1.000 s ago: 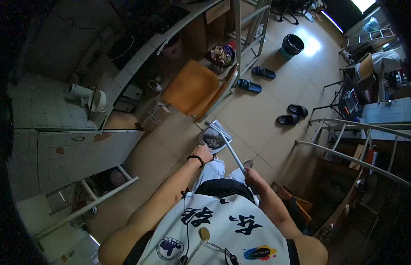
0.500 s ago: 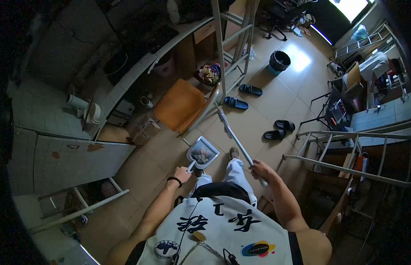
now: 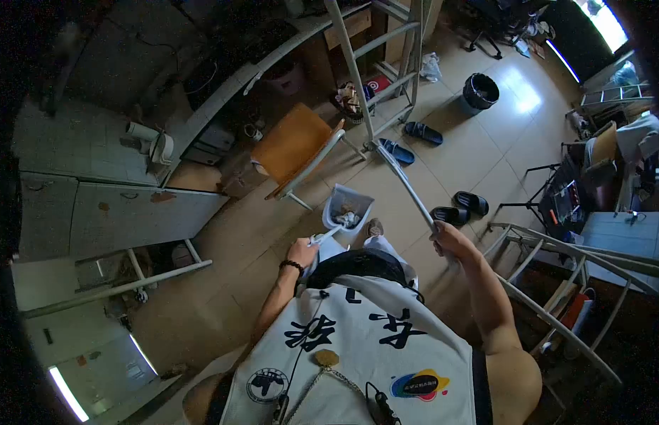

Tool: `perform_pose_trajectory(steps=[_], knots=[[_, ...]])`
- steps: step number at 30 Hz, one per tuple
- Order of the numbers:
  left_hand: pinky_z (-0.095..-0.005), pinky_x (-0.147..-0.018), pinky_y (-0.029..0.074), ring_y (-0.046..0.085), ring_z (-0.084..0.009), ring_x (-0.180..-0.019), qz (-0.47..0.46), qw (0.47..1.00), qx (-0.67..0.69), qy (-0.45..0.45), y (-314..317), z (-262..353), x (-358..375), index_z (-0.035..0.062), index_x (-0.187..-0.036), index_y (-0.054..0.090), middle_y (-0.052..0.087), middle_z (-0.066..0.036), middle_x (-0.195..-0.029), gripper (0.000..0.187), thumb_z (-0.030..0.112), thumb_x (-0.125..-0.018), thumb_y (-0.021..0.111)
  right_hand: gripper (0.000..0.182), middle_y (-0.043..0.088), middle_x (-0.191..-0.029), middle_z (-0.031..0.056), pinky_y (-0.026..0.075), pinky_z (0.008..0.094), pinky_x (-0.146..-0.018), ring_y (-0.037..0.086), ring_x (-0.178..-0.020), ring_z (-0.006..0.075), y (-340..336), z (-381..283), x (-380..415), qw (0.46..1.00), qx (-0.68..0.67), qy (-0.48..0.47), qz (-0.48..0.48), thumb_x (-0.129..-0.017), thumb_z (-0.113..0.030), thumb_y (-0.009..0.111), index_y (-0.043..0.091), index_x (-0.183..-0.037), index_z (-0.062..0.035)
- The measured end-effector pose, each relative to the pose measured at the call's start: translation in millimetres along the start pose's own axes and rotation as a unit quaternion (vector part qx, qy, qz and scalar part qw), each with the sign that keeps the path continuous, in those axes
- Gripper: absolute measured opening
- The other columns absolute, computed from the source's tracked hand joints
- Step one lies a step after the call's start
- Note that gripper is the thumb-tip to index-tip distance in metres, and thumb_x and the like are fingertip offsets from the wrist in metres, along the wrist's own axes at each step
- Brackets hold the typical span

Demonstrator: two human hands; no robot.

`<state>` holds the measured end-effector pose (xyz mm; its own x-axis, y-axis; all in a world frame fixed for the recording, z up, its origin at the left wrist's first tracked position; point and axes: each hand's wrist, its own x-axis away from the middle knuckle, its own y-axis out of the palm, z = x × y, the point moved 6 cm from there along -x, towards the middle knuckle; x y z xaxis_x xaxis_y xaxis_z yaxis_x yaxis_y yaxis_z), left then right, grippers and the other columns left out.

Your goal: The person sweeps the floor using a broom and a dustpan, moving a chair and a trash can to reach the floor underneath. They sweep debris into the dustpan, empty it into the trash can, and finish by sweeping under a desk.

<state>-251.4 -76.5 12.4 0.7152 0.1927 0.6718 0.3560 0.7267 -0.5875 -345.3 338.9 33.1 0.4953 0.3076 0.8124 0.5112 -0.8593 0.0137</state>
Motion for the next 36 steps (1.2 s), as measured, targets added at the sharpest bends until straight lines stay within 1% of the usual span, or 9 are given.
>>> perform_pose_trajectory(steps=[1, 3, 8, 12, 19, 24, 25, 29, 36], knots=[[-0.0446, -0.074, 0.048, 0.061, -0.0415, -0.09, 0.019, 1.0, 0.007, 0.01, 0.3, 13.5, 3.0, 0.0003, -0.095, 0.065, 0.064, -0.025, -0.092, 0.034, 0.031, -0.081, 0.059, 0.016, 0.046, -0.058, 0.0049, 0.04, 0.0309, -0.04, 0.048, -0.045, 0.0155, -11.1, 1.9, 2.1, 1.0, -0.004, -0.003, -0.006, -0.082, -0.001, 0.055, 0.046, -0.095, -0.0035], [-0.0445, -0.074, 0.048, 0.061, -0.0416, -0.09, 0.031, 0.999, 0.011, 0.011, 2.6, 32.8, 0.4, 0.0, -0.094, 0.065, 0.064, -0.025, -0.092, 0.034, 0.031, -0.081, 0.059, 0.013, 0.046, -0.058, 0.005, 0.04, 0.0308, -0.041, 0.047, -0.046, 0.0151, -28.1, 2.1, 10.0, 1.0, 0.011, 0.015, -0.019, -0.082, -0.002, 0.054, 0.043, -0.085, -0.0053], [-0.045, -0.071, 0.048, 0.06, -0.0428, -0.086, 0.04, 0.998, 0.037, 0.015, 7.3, 58.9, -12.0, -0.0026, -0.088, 0.064, 0.062, -0.027, -0.088, 0.035, 0.031, -0.08, 0.061, 0.01, 0.048, -0.059, 0.0041, 0.041, 0.0299, -0.041, 0.05, -0.046, 0.0146, -46.5, 6.2, 35.7, 0.999, 0.011, 0.031, -0.019, -0.082, -0.003, 0.054, 0.045, -0.085, -0.0044], [-0.0464, -0.068, 0.048, 0.06, -0.0435, -0.083, 0.083, 0.994, 0.008, 0.066, 9.9, 72.8, -19.2, -0.004, -0.081, 0.063, 0.061, -0.027, -0.083, 0.035, 0.031, -0.078, 0.063, 0.008, 0.05, -0.06, 0.0035, 0.044, 0.0279, -0.043, 0.053, -0.049, 0.0129, -48.2, 21.4, 40.9, 0.999, 0.016, 0.014, -0.034, -0.082, -0.003, 0.054, 0.048, -0.088, -0.0034], [-0.0463, -0.071, 0.048, 0.06, -0.0429, -0.086, 0.069, 0.996, -0.024, 0.054, 6.3, 89.0, -24.4, -0.0031, -0.085, 0.064, 0.062, -0.027, -0.086, 0.036, 0.032, -0.077, 0.062, 0.008, 0.049, -0.062, 0.0027, 0.04, 0.0274, -0.041, 0.049, -0.047, 0.0122, -50.5, 36.3, 42.5, 0.999, 0.031, 0.035, -0.025, -0.084, -0.005, 0.055, 0.049, -0.089, -0.004], [-0.046, -0.074, 0.048, 0.06, -0.0431, -0.087, 0.052, 0.998, -0.037, 0.031, 5.2, 76.5, -36.2, -0.0007, -0.089, 0.066, 0.063, -0.027, -0.09, 0.036, 0.033, -0.078, 0.061, 0.01, 0.047, -0.062, 0.0026, 0.04, 0.0289, -0.042, 0.049, -0.049, 0.0127, -47.4, 32.0, 48.5, 0.999, 0.0, 0.044, -0.03, -0.084, -0.005, 0.055, 0.046, -0.089, -0.0045], [-0.0477, -0.073, 0.049, 0.061, -0.042, -0.085, 0.074, 0.995, -0.063, 0.032, 6.6, 69.1, -42.3, 0.0003, -0.084, 0.065, 0.063, -0.025, -0.084, 0.031, 0.03, -0.076, 0.062, 0.01, 0.047, -0.062, 0.0025, 0.04, 0.0287, -0.043, 0.049, -0.049, 0.0124, -46.5, 29.6, 50.6, 0.999, 0.009, 0.038, -0.033, -0.084, -0.005, 0.055, 0.046, -0.089, -0.0047], [-0.0483, -0.073, 0.049, 0.061, -0.042, -0.086, 0.062, 0.992, -0.103, 0.031, -1.8, 70.9, -44.3, -0.0005, -0.084, 0.065, 0.063, -0.026, -0.085, 0.031, 0.03, -0.076, 0.063, 0.011, 0.047, -0.063, 0.0024, 0.04, 0.0286, -0.043, 0.048, -0.049, 0.0122, -41.2, 22.3, 55.2, 0.999, 0.025, 0.037, -0.026, -0.085, -0.006, 0.054, 0.045, -0.09, -0.005], [-0.0469, -0.075, 0.048, 0.059, -0.0432, -0.088, 0.022, 0.995, -0.095, 0.03, -7.3, 48.2, -43.3, 0.001, -0.092, 0.066, 0.063, -0.026, -0.088, 0.034, 0.031, -0.077, 0.063, 0.013, 0.046, -0.062, 0.0028, 0.04, 0.0282, -0.042, 0.048, -0.049, 0.0127, -18.4, 35.4, 39.7, 0.999, 0.005, 0.007, -0.041, -0.086, -0.005, 0.053, 0.046, -0.096, -0.0034]])
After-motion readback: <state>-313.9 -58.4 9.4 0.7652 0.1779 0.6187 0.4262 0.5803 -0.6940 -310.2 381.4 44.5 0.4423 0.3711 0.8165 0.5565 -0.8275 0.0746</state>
